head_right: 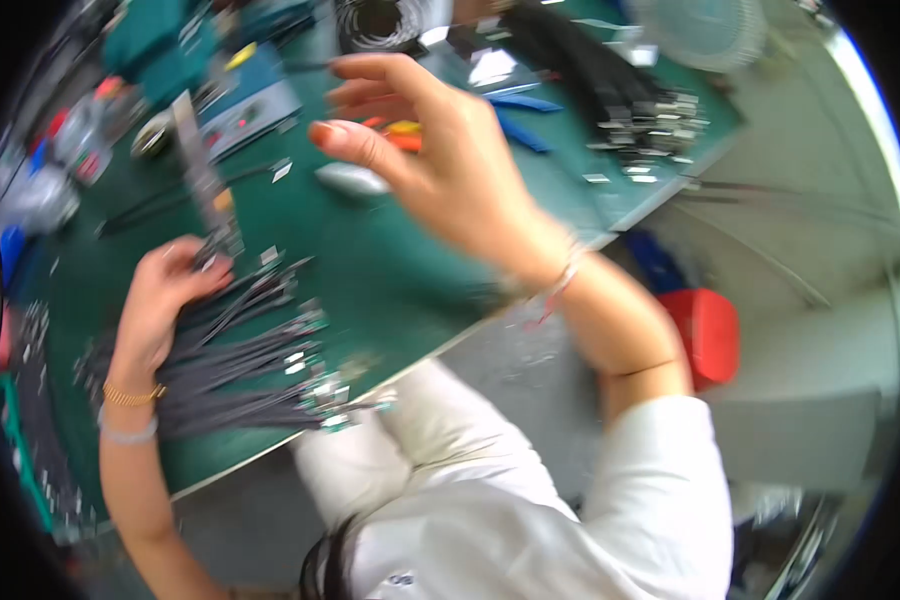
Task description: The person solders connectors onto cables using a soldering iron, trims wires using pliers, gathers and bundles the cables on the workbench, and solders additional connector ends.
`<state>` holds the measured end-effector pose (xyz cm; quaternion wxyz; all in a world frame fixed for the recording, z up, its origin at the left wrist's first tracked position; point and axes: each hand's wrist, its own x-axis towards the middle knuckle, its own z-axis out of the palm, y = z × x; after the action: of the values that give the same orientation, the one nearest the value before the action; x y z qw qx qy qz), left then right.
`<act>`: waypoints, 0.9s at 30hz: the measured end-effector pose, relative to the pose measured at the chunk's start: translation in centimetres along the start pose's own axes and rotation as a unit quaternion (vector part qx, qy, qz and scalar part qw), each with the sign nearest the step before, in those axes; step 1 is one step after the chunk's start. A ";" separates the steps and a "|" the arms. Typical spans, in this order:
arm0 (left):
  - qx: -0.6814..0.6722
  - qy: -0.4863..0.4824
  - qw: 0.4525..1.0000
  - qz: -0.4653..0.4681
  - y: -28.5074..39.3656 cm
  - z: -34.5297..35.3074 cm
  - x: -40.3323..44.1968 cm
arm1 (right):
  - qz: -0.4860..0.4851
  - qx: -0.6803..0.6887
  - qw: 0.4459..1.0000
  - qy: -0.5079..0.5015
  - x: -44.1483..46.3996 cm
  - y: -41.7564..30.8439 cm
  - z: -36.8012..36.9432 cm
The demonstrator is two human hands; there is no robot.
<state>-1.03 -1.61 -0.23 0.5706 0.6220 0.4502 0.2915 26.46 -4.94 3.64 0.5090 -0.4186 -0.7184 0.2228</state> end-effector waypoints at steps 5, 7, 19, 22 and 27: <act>0.020 0.003 1.000 0.010 0.1 0.4 0.1 | -0.240 0.408 0.875 -0.102 -7.1 -9.3 -1.3; -0.003 0.024 1.000 -0.006 0.2 0.3 -0.1 | -0.214 0.454 0.864 -0.044 -9.2 -11.2 -0.3; 0.023 0.011 1.000 -0.007 0.4 0.4 0.0 | -0.229 0.470 0.852 0.015 -12.2 -12.3 0.7; 0.023 0.008 1.000 -0.006 0.4 0.3 0.0 | -0.226 0.478 0.848 0.020 -12.2 -12.2 0.9; 0.015 0.005 1.000 -0.009 0.5 0.2 -0.1 | -0.225 0.491 0.841 0.017 -12.3 -12.5 1.4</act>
<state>-0.76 -1.79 0.28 0.5615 0.6247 0.4630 0.2830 22.14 -21.83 5.73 0.6963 0.0557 -0.5806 0.4183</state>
